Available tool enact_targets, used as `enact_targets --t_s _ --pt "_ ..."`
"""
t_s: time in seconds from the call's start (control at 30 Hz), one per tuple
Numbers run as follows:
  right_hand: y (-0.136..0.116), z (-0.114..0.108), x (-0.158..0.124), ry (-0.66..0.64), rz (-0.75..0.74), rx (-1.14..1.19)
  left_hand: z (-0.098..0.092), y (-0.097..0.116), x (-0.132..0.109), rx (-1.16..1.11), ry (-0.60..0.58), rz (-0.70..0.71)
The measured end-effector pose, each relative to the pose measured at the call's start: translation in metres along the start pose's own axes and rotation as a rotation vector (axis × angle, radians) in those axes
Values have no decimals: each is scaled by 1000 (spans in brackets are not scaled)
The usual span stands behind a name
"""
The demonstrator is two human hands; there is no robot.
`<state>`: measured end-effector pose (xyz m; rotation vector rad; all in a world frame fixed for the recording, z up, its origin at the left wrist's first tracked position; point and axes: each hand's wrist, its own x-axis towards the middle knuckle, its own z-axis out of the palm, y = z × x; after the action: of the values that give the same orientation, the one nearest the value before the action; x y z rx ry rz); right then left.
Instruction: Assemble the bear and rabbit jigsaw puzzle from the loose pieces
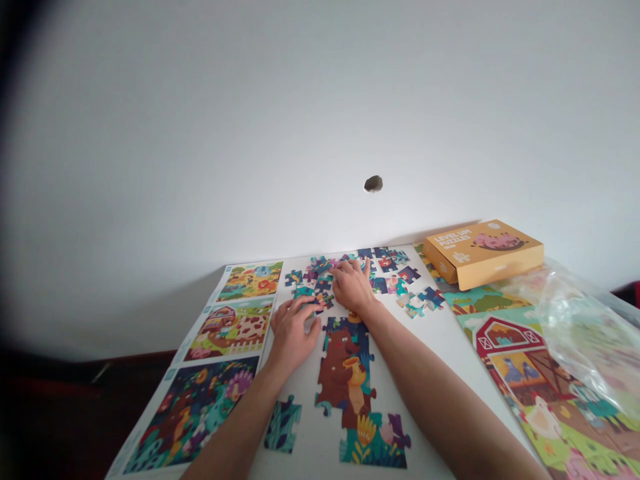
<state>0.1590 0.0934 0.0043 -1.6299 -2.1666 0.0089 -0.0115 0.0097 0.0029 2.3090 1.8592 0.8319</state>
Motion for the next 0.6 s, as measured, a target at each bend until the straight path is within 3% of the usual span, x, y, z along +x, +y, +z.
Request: enact_targets --t_s 0.1,0.2,0.43,0.6 --pt "-1 0 0 82 165 -54 -1 0 0 -2 -1 0" --pt "0 1 0 80 288 -86 0 0 0 -4 -3 2" --pt "2 0 -1 71 298 -85 0 -1 0 -8 -4 -5" --pt "3 0 1 34 212 11 1 -1 -1 -9 -4 -10"
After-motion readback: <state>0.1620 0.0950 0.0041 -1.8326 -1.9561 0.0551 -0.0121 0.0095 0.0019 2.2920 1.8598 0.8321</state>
